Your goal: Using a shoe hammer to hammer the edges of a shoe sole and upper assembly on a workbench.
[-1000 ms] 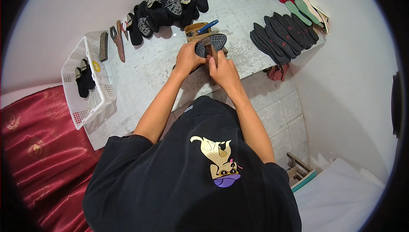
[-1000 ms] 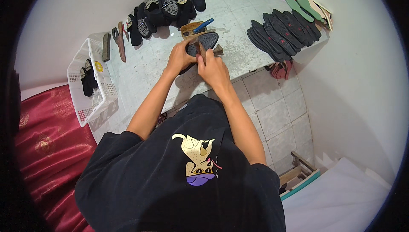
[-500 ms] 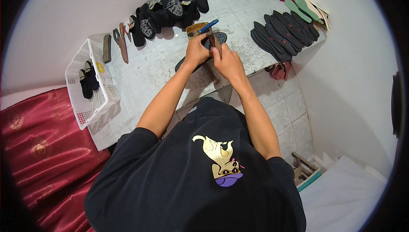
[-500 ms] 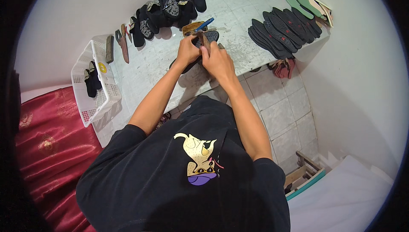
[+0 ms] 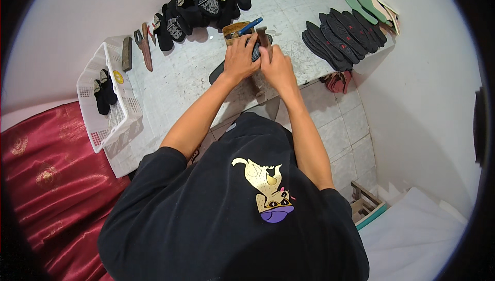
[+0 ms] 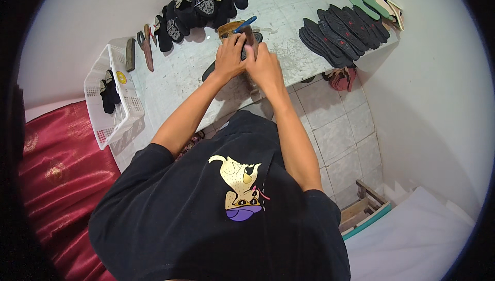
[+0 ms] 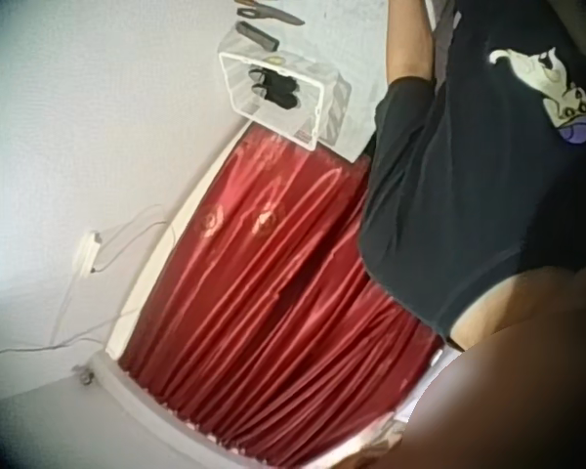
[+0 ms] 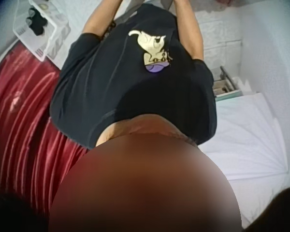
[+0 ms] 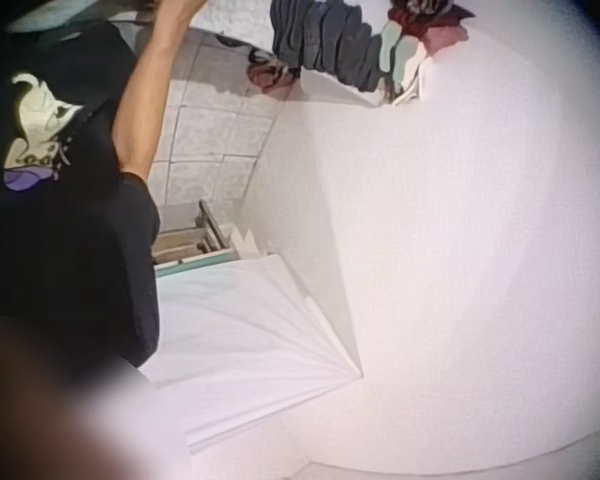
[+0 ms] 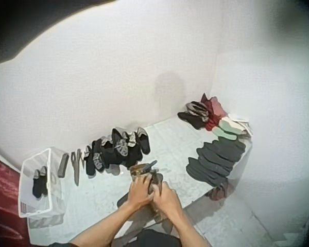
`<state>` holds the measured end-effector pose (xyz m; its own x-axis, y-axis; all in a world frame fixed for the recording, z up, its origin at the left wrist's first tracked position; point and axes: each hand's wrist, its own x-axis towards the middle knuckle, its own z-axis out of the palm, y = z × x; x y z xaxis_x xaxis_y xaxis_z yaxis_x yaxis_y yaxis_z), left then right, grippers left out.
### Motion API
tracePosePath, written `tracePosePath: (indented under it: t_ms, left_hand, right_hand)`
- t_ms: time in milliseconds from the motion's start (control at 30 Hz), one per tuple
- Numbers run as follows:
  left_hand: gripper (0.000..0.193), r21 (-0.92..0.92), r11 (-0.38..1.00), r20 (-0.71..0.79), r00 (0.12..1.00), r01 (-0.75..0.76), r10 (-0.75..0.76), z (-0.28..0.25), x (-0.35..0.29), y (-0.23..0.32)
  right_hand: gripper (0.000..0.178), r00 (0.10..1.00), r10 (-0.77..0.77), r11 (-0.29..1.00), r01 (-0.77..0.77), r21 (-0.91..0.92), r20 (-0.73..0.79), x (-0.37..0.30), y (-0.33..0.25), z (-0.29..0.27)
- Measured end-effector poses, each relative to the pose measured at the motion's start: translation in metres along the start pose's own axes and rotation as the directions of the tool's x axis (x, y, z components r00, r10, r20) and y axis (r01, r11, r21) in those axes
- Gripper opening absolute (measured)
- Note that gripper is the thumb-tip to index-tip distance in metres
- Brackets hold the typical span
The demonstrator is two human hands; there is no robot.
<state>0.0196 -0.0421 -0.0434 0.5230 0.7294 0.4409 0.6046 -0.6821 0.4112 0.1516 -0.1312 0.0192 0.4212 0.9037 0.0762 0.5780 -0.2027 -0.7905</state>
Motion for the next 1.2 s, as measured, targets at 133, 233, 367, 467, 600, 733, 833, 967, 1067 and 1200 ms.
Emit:
tracePosePath:
  t_ms: [133,233,367,467,600,733,833,967,1067,1200]
  left_hand:
    - [0.078,0.092,0.996,0.020,1.000,-0.009,0.007,-0.002,0.003,0.001]
    - [0.084,0.112,0.993,0.029,0.999,-0.026,0.023,-0.001,0.008,0.003]
    - [0.083,0.115,0.993,0.026,0.999,-0.043,0.040,0.001,0.005,0.001]
    - [0.082,0.114,0.992,-0.010,0.999,-0.052,0.054,0.004,0.006,0.000]
    - [0.082,0.107,0.994,0.031,0.999,-0.021,0.018,-0.004,0.009,-0.001]
    - [0.090,0.040,0.999,0.081,0.997,0.001,-0.005,-0.015,0.008,0.000]
    - [0.105,-0.208,0.975,0.189,0.981,0.077,-0.038,-0.030,0.002,-0.010]
    - [0.105,-0.118,0.972,0.257,0.952,0.202,-0.167,-0.034,-0.007,-0.011]
    - [0.104,-0.148,0.974,0.216,0.966,0.174,-0.140,-0.030,-0.001,-0.012]
    - [0.101,-0.156,0.976,0.170,0.978,0.152,-0.125,-0.026,-0.007,-0.011]
  right_hand:
    - [0.034,0.997,0.024,0.995,-0.016,0.099,-0.071,-0.006,-0.026,-0.017]
    - [0.040,0.997,0.014,0.994,-0.006,0.107,-0.074,-0.006,-0.008,-0.014]
    - [0.038,0.993,-0.032,0.987,0.050,0.155,-0.116,-0.013,0.001,-0.010]
    - [0.034,0.995,-0.038,0.990,0.050,0.133,-0.096,-0.013,0.001,-0.011]
    - [0.030,0.986,-0.062,0.975,0.093,0.201,-0.153,-0.024,-0.013,-0.012]
    - [0.029,1.000,-0.018,1.000,0.018,-0.009,-0.024,-0.027,-0.004,-0.006]
    - [0.030,1.000,-0.009,1.000,0.009,0.005,-0.008,-0.018,-0.002,-0.018]
    - [0.035,0.998,0.017,1.000,-0.016,-0.017,0.053,-0.005,-0.006,-0.028]
    - [0.041,0.997,-0.037,0.999,0.035,0.036,0.064,-0.003,-0.008,-0.026]
    - [0.040,0.995,-0.041,0.997,0.047,-0.068,0.089,-0.008,-0.004,-0.008]
